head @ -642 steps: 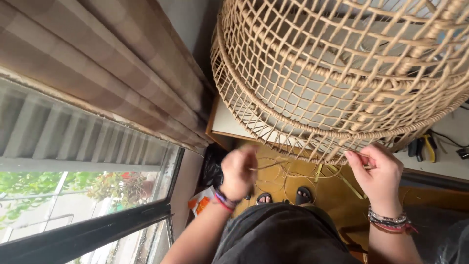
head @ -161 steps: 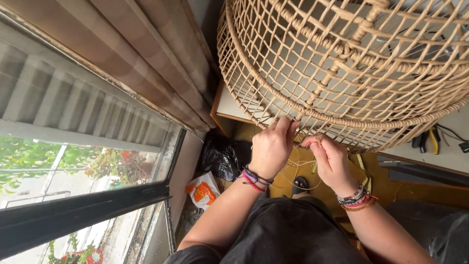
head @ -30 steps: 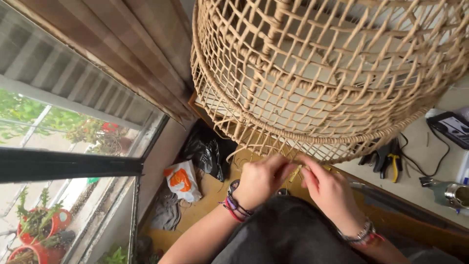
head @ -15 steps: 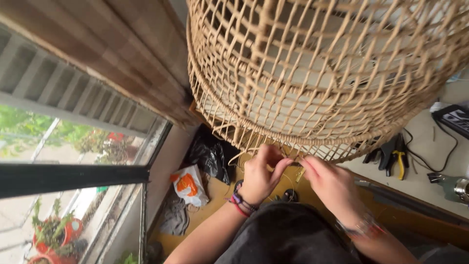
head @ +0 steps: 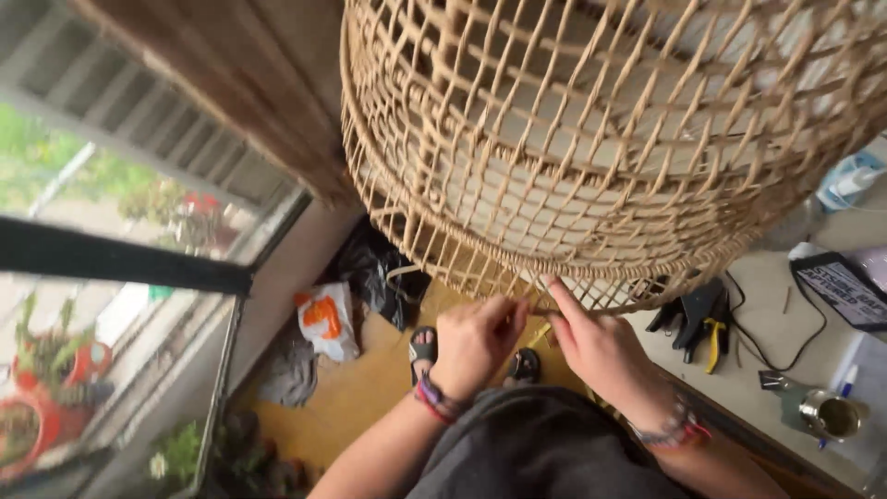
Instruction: Weaving or repairing a large wicker basket by threading thin rattan strips through the frame.
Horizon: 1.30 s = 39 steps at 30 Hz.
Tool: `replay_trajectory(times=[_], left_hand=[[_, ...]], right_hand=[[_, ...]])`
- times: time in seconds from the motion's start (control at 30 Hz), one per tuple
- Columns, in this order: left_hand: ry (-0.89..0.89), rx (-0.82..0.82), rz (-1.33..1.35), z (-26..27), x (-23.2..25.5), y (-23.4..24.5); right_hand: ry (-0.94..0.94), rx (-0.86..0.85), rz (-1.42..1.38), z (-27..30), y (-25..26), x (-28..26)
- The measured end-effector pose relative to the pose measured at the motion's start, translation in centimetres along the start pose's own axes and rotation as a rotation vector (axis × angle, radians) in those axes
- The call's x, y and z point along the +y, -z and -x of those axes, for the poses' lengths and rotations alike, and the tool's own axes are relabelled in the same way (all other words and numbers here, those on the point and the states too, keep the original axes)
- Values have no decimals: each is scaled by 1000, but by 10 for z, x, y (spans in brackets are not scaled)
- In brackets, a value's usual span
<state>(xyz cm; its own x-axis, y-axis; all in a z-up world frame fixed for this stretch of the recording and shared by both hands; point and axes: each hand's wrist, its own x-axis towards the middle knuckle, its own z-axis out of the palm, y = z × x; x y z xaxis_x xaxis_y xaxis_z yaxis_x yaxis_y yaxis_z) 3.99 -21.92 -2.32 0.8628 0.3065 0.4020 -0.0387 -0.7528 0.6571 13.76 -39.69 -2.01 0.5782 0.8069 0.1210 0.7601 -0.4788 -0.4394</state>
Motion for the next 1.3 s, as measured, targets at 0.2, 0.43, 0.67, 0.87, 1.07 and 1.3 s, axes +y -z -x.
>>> replay_trajectory(times=[0.2, 0.43, 0.67, 0.87, 1.07, 1.3], left_hand=[[75, 28, 20, 1, 0, -16], [8, 61, 229, 12, 15, -16], [-79, 31, -23, -5, 50, -25], [-52, 34, -273, -6, 33, -60], [-9, 48, 45, -8, 40, -43], [-63, 222, 117, 3, 42, -54]], right_hand=[[99, 108, -48, 0, -9, 15], [116, 131, -137, 51, 60, 20], [126, 102, -53, 28, 39, 39], [7, -16, -45, 6, 36, 24], [84, 107, 14, 10, 16, 49], [82, 256, -176, 63, 82, 62]])
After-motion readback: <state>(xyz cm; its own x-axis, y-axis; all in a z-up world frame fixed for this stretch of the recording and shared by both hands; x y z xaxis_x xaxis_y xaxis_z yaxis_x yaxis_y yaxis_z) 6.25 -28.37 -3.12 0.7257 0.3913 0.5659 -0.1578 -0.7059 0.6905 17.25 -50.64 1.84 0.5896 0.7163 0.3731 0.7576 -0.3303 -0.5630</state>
